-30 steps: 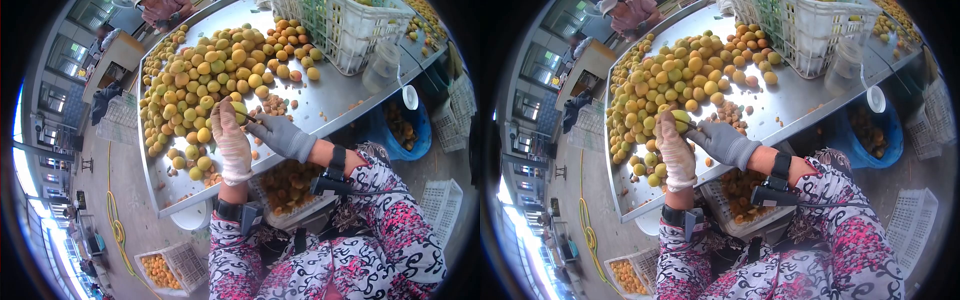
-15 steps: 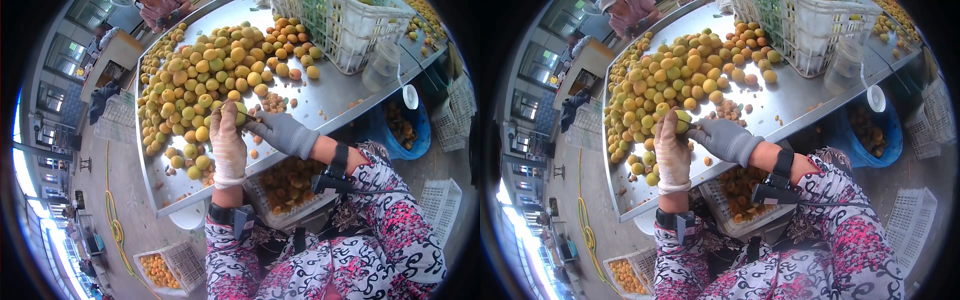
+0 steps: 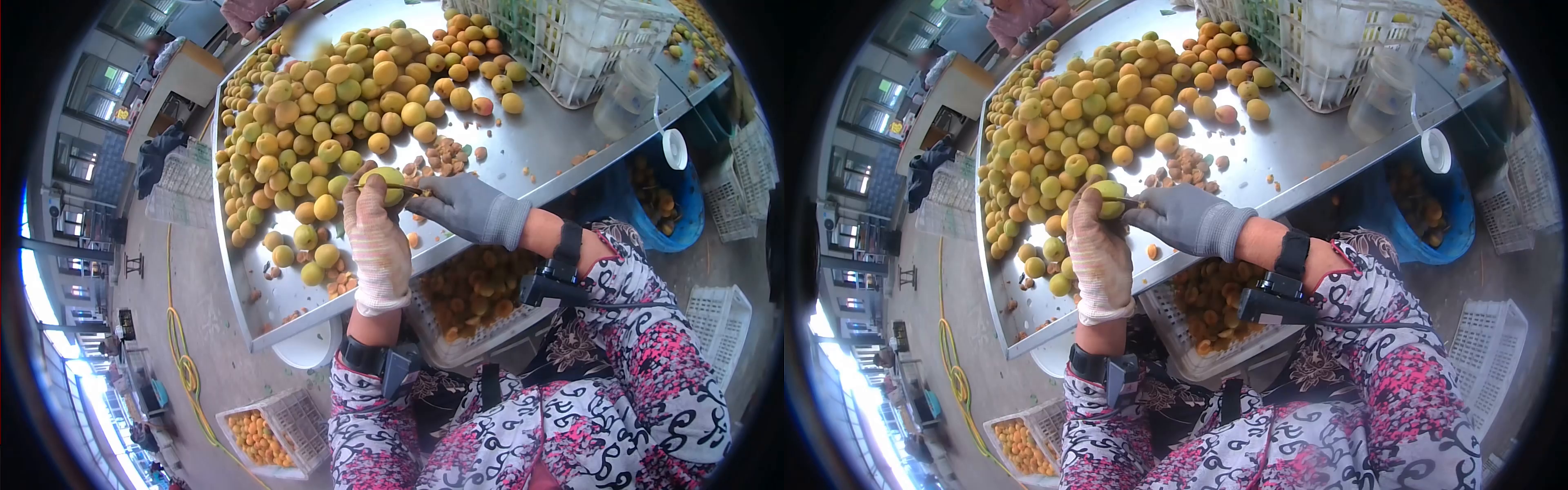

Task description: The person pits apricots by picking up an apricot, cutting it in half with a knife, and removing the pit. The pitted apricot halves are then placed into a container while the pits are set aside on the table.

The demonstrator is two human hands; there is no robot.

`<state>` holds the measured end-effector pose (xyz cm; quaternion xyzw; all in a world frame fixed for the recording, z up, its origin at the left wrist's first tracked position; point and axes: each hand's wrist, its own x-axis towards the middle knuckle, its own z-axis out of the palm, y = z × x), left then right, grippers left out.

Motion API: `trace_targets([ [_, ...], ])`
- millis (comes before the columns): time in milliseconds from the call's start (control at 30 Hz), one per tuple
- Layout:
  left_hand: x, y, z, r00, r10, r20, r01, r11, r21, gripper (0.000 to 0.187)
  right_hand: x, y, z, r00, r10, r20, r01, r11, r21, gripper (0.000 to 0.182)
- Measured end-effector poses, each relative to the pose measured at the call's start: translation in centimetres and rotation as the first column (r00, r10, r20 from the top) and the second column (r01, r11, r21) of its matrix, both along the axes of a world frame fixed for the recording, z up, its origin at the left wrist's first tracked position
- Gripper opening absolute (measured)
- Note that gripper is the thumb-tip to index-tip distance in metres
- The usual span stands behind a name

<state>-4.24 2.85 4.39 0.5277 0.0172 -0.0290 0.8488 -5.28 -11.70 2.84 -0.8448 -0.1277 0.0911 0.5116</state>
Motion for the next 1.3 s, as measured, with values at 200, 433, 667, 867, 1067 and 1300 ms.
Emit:
trace_targets([
  [200, -1.2, 0.2, 0.6, 1.0, 0.007, 0.0, -0.007, 1.0, 0.019, 0.036, -0.5, -0.1, 0.5, 0.999, 0.035, 0.035, -0.032, 0.996, -0.08, 0.046],
  [433, -0.1, 1.1, -1.0, 1.0, -0.023, -0.001, 0.023, 0.999, -0.045, 0.036, -1.0, 0.2, 1.0, 0.991, 0.007, 0.133, 0.027, 0.968, -0.249, 0.046],
  [667, 2.9, 6.8, 2.1, 0.991, 0.11, 0.074, -0.09, 0.969, -0.231, 0.029, -0.7, -1.3, 2.3, 0.987, -0.095, 0.129, 0.12, 0.972, -0.204, 0.04],
  [867, -0.5, 0.8, 1.1, 0.756, -0.371, 0.54, -0.297, 0.54, 0.787, 0.056, 1.0, -0.5, 2.8, 0.956, -0.167, -0.24, 0.259, 0.865, 0.431, 0.059],
  [1067, -0.9, 0.8, 1.7, 0.784, -0.443, 0.435, -0.19, 0.496, 0.847, 0.06, 0.6, -0.7, 4.2, 0.934, -0.076, -0.35, 0.207, 0.912, 0.353, 0.049],
  [1300, -0.7, 1.1, 0.9, 0.85, -0.424, 0.314, -0.011, 0.581, 0.814, 0.059, 0.6, -0.4, 3.1, 0.944, -0.104, -0.312, 0.24, 0.867, 0.438, 0.06],
])
